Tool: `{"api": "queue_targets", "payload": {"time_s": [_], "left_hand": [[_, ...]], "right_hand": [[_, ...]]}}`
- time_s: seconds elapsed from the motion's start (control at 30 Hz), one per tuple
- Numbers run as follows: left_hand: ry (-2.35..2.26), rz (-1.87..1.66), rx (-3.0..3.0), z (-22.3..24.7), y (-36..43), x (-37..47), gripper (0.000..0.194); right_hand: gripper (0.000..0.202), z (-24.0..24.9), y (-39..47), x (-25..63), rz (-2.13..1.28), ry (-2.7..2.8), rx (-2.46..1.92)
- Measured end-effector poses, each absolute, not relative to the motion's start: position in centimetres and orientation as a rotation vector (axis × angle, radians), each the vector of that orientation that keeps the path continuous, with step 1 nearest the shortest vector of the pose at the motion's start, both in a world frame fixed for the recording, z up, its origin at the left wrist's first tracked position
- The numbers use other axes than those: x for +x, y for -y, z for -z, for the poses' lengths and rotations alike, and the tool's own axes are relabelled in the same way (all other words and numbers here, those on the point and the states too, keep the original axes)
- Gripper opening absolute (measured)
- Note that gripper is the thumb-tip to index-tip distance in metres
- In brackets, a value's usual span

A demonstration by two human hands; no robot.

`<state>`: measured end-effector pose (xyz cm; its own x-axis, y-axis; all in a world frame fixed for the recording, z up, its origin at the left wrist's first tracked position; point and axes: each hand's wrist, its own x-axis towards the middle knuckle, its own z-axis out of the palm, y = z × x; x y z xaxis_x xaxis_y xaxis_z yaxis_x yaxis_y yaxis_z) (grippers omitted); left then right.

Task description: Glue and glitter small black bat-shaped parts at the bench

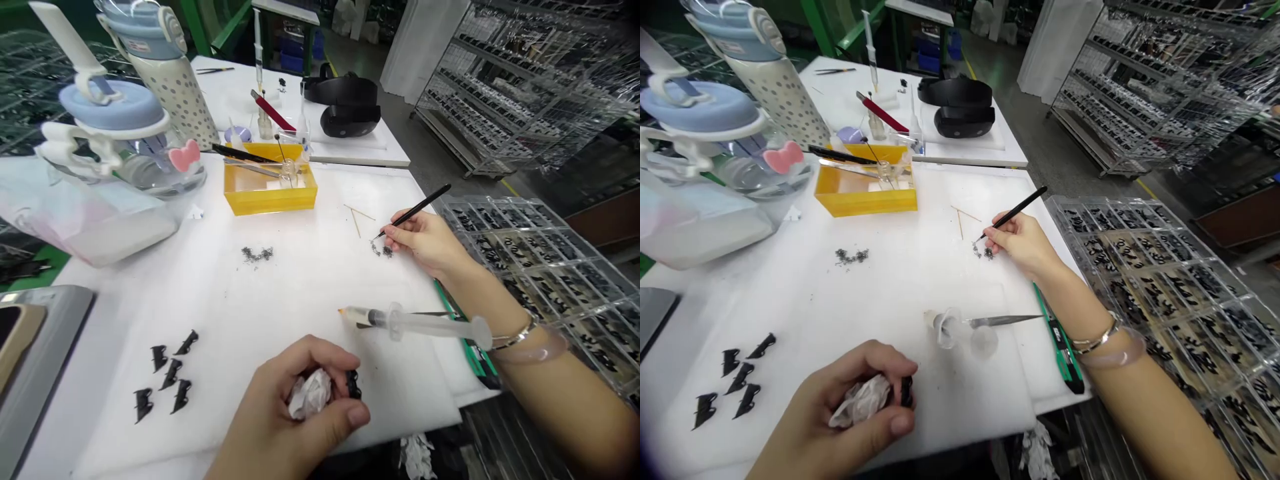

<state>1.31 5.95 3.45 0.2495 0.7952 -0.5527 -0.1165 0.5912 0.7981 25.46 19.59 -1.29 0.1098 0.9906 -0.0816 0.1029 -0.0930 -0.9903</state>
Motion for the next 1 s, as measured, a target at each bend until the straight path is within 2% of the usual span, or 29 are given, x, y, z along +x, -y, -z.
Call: {"api": "queue_targets", "payload": {"time_s": [0.63,0.83,1.0], "left_hand": [[-1.166,-0.699,0.683,-3.6,-6.3,1.4,0.016],[-1.243,-0.796,0.811,-3.7,-5.6,1.5,0.012],[-1.347,-0.816,0.932,-3.7,-4.0,0.5,0.013]], "right_hand": [[0.035,1.6,-19.7,25.3,-1.125,1.179,-1.397],[0.027,-2.9,-18.0,25.9,-1.008,1.116,-1.409],[0.016,-5.8,-10.1,25.7,-0.794,1.174,-1.412]]}}
